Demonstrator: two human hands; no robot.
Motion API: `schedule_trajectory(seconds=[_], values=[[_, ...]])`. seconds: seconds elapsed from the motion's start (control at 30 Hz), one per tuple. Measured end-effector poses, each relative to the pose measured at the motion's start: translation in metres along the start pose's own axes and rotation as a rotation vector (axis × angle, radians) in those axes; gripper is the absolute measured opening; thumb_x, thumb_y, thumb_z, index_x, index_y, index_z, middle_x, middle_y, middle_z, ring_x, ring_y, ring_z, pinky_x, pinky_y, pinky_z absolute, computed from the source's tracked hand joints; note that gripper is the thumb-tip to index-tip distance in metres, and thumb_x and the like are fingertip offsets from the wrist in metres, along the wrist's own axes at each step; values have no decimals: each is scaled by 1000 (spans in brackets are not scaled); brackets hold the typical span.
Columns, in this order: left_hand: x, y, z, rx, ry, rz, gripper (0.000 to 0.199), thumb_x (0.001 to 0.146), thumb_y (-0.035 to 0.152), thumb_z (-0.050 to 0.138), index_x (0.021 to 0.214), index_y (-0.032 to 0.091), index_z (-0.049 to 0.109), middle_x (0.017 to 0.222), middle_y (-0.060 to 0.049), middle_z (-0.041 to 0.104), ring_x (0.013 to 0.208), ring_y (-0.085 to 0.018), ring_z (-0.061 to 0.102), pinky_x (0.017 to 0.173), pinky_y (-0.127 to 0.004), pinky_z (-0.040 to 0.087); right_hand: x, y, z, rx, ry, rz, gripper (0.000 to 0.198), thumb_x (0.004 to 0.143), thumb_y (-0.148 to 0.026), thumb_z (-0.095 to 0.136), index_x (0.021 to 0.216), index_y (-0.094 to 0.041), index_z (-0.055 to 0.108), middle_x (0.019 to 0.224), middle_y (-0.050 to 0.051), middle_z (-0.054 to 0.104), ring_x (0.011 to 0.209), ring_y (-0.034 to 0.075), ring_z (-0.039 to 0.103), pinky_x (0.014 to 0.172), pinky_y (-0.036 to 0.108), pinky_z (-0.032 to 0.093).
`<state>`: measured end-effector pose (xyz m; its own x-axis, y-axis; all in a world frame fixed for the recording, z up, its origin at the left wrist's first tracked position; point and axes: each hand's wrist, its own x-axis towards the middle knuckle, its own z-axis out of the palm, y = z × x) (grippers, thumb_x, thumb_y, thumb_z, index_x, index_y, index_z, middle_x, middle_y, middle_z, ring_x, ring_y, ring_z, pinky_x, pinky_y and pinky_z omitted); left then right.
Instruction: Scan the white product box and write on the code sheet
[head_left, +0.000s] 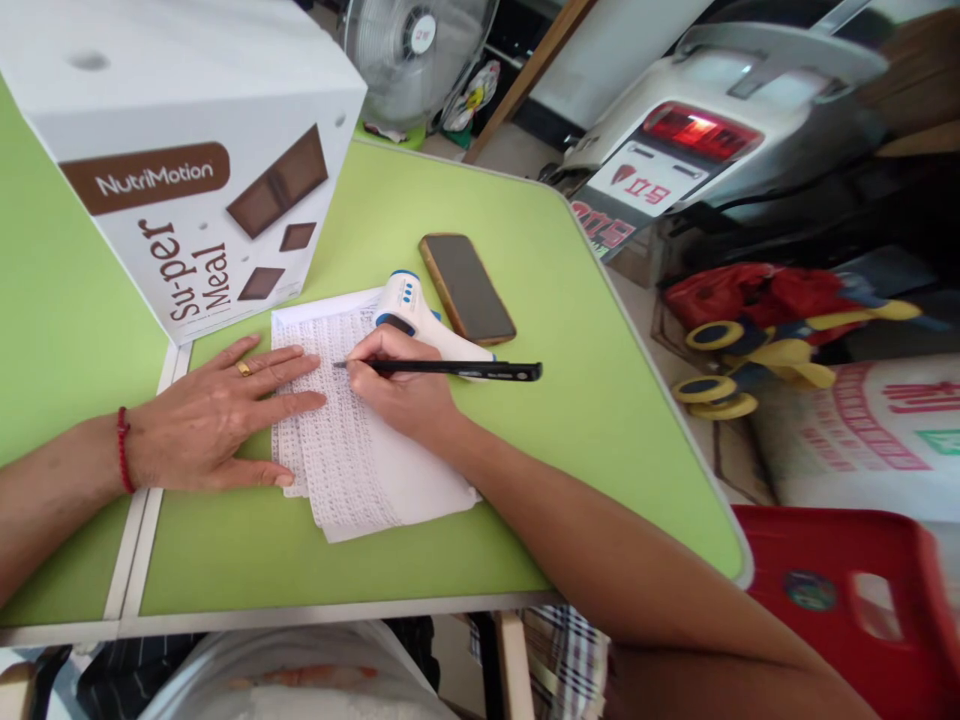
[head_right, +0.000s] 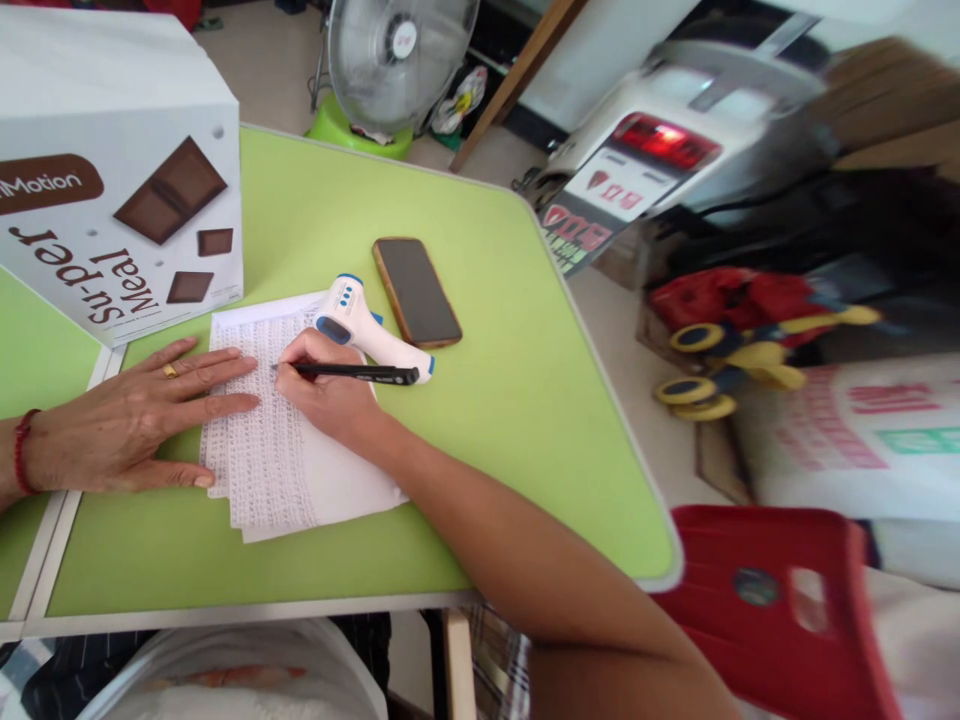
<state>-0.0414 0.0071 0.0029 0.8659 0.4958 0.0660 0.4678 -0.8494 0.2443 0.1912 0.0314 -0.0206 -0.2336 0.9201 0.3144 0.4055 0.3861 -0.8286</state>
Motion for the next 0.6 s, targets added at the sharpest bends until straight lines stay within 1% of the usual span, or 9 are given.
schedule_trajectory(seconds=[0.33,0.6], values=[[-1,-1,0,7,-7,-6,67,94,63,41,143,17,42,155,-17,27,143,-34,27,116,-56,17,0,1,0,35,50,12,5,68,-20,52,63,-21,51,55,-5,51,50,9,42,47,24,33],[-1,-1,-1,-11,-9,-9,66,94,63,43,143,18,43,155,-17,27,143,-34,28,116,-56,16,-1,2,1,19,17,12,9,70,-18,52,63,-21,48,53,-6,50,50,8,41,48,24,33]])
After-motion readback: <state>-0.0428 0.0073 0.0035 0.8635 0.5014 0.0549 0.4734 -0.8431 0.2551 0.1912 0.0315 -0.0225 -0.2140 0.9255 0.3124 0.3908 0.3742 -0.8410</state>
